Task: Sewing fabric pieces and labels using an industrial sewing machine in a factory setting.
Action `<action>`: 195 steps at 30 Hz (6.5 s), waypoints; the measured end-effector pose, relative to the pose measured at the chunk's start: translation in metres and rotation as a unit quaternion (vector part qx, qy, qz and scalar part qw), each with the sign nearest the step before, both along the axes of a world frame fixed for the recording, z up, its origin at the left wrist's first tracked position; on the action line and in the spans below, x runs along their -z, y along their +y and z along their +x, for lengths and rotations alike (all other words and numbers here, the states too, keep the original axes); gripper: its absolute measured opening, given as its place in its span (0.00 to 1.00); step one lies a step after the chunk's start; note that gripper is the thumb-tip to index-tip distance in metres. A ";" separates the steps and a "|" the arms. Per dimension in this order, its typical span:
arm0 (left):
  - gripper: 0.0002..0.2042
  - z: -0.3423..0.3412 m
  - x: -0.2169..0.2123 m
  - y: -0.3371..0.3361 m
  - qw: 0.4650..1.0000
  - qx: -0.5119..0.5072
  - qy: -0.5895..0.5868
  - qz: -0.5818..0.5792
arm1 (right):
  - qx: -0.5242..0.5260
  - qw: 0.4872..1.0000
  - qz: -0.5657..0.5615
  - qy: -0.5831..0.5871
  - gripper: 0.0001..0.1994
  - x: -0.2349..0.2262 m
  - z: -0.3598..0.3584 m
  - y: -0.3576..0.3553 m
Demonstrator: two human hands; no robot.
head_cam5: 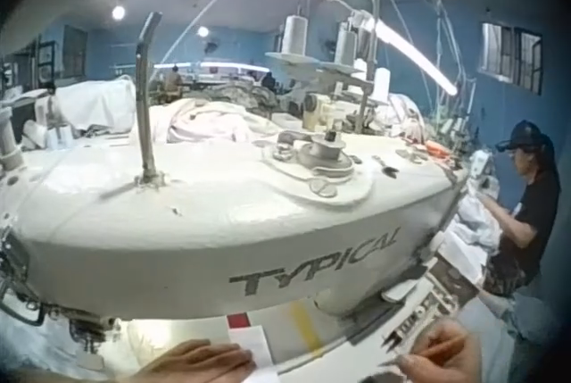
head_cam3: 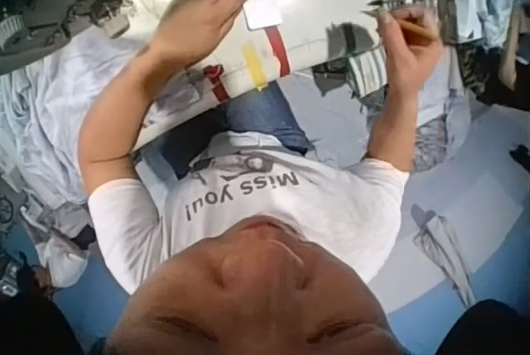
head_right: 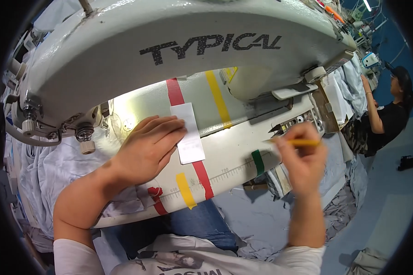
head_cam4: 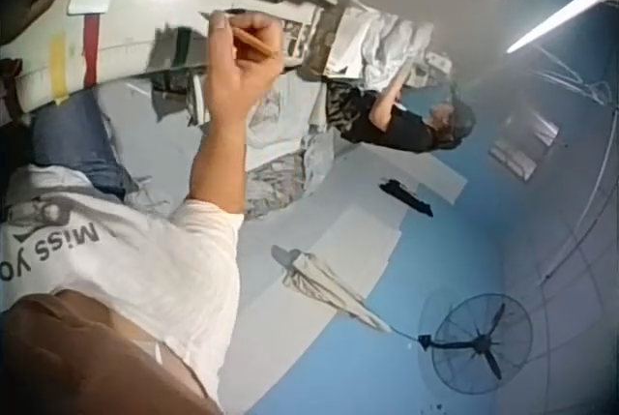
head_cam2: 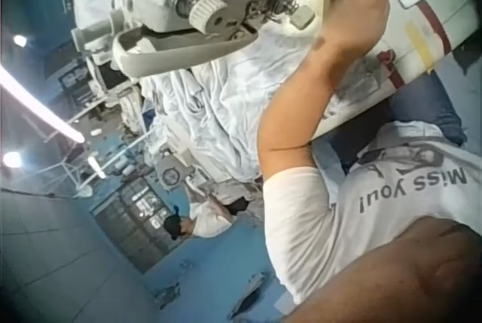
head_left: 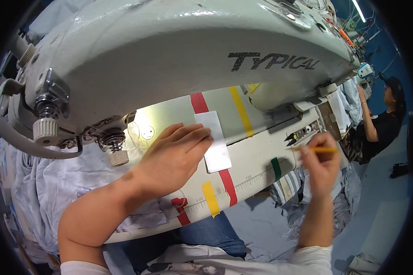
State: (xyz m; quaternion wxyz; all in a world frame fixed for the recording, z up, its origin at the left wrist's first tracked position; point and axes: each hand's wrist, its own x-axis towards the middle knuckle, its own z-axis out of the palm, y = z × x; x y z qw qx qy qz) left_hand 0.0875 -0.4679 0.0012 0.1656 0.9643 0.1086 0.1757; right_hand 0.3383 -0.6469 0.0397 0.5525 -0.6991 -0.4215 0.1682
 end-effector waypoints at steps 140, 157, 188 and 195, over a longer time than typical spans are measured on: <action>0.05 0.067 -0.030 0.026 0.984 -0.120 0.003 -0.128 | -0.036 0.996 0.059 0.065 0.10 0.052 -0.068 0.061; 0.06 0.038 -0.010 0.022 0.989 -0.010 -0.050 -0.136 | -0.128 0.991 0.028 -0.002 0.10 0.047 -0.070 0.068; 0.09 0.027 -0.008 0.017 0.990 0.023 -0.071 -0.117 | -0.106 0.994 0.015 -0.020 0.11 0.042 -0.075 0.071; 0.05 0.037 -0.019 0.017 0.994 0.025 0.000 -0.103 | -0.077 0.992 0.041 0.089 0.10 0.049 -0.068 0.063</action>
